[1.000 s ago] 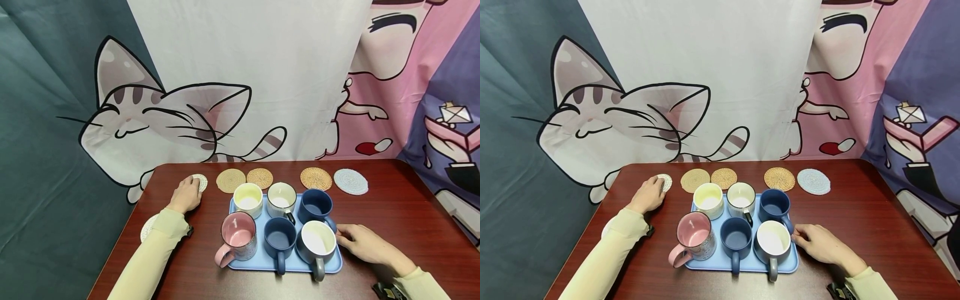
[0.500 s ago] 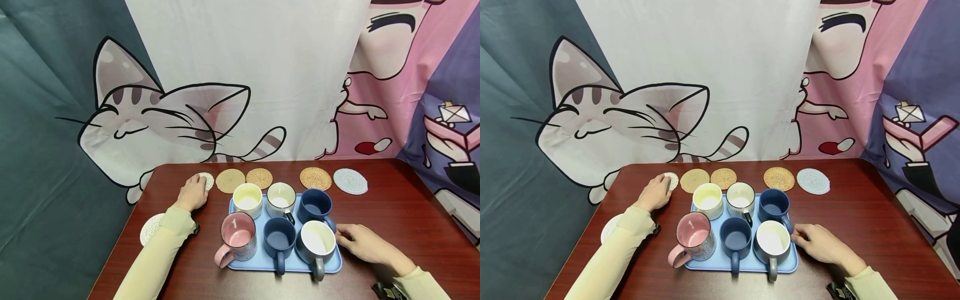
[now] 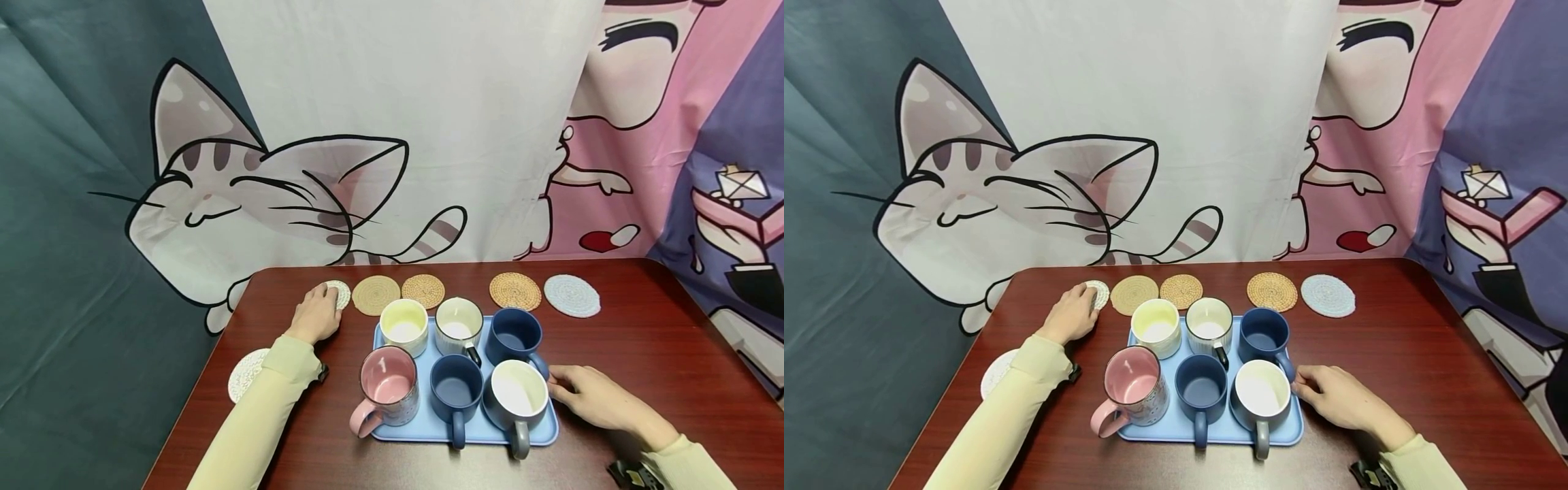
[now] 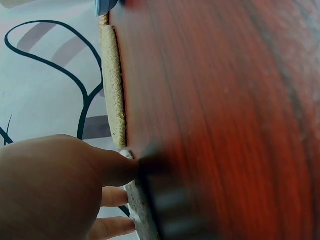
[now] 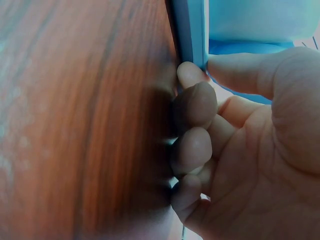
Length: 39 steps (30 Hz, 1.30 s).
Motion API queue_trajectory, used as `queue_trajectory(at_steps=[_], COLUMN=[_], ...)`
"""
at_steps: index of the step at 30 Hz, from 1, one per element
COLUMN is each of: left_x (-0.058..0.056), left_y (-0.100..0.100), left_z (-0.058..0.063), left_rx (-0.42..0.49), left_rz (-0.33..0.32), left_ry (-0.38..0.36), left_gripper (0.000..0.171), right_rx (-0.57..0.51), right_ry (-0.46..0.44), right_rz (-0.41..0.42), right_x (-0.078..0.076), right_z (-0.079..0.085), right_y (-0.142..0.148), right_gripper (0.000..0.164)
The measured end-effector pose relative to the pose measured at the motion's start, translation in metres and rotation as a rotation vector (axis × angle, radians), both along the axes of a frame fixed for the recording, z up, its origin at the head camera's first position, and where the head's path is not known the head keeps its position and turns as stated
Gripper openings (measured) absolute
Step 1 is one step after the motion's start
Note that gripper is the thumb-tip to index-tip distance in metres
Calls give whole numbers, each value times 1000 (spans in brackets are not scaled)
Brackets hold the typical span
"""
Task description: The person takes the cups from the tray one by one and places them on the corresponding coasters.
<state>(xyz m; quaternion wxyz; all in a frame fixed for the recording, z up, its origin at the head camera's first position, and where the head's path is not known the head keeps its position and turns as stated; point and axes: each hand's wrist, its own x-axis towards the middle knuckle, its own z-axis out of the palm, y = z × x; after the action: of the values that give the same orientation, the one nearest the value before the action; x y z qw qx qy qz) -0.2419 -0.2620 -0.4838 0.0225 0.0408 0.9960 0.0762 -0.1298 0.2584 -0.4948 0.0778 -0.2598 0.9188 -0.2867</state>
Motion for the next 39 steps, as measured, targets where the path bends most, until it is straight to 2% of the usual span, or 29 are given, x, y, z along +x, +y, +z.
queue_trajectory(at_steps=[15,20,25,31,39], left_x=[1,5,10,21,46], left_y=[-3,-4,-7,-9,-17], left_z=[-2,-1,0,4,10], left_rx=[19,11,-2,5,2], left_rz=[-11,-19,-23,-38,-39], left_ry=[11,27,44,85,104], left_gripper=[50,54,57,56,57], right_rx=[6,-1,7,7,1], right_ry=[-7,6,-21,-8,4], right_rz=[2,4,-6,-5,2], right_x=[-1,0,0,0,0], right_z=[0,0,1,0,1], right_y=[0,0,0,0,0], right_gripper=[29,30,29,29,30])
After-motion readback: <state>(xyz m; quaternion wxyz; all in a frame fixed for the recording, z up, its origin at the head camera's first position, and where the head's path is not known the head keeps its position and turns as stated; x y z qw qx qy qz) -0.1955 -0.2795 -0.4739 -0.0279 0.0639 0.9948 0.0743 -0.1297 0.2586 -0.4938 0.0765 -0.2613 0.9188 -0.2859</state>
